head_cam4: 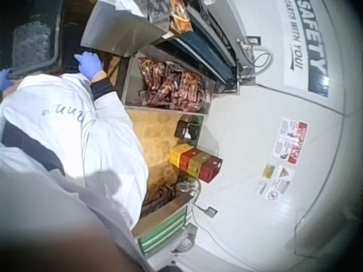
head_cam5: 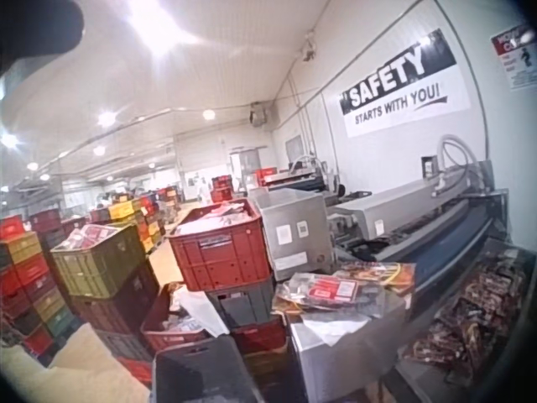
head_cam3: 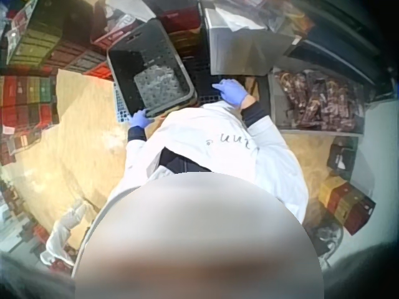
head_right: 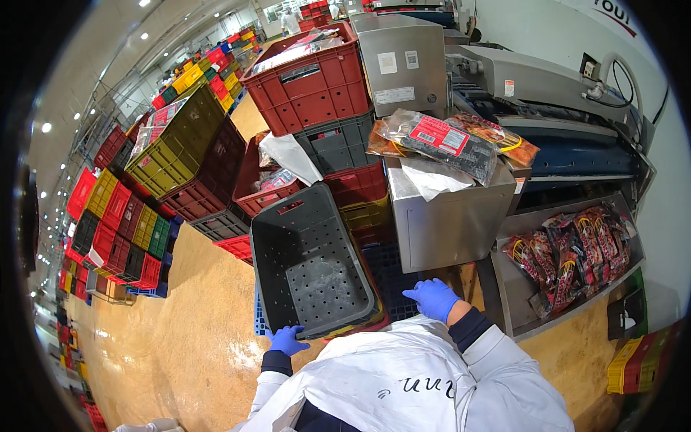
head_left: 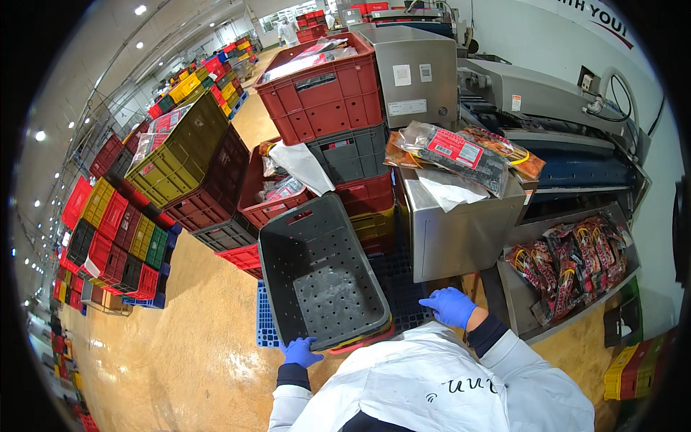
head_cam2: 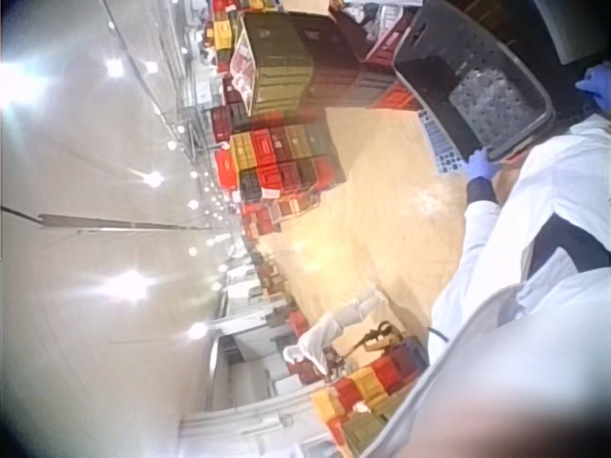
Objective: The person transfers vacuum-sealed meat packages from a stainless steel bin into various colored plastic crates. They handle the packages by hand, placing them into grey, red, and green crates while another worker moves crates with a pallet jack in the background.
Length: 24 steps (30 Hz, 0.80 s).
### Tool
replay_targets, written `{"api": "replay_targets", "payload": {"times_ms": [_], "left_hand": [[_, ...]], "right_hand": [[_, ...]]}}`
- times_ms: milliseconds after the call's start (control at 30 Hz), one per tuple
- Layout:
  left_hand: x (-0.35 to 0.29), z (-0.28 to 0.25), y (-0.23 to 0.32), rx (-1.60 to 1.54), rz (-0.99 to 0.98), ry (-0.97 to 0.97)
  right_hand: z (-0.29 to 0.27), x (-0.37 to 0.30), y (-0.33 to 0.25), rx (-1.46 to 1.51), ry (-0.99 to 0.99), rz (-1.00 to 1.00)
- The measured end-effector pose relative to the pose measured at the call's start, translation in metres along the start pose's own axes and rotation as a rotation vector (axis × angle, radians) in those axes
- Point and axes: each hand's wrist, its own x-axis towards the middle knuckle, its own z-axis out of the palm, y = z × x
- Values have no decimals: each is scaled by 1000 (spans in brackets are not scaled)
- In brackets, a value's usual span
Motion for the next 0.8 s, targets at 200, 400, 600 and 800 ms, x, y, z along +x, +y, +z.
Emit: {"api": "replay_targets", "payload": {"times_ms": [200, 400, 600, 800], "left_hand": [[0, 0, -1, 27, 12, 20], [-2, -1, -1, 10, 20, 24], [-4, -3, 1, -7, 25, 36], [-4, -2, 0, -2, 24, 35]], "right_hand": [[6, 0, -3, 11, -25, 10], [5, 3, -6, 3, -72, 30], [8, 5, -9, 8, -40, 19], [9, 6, -11, -5, -123, 44]]}}
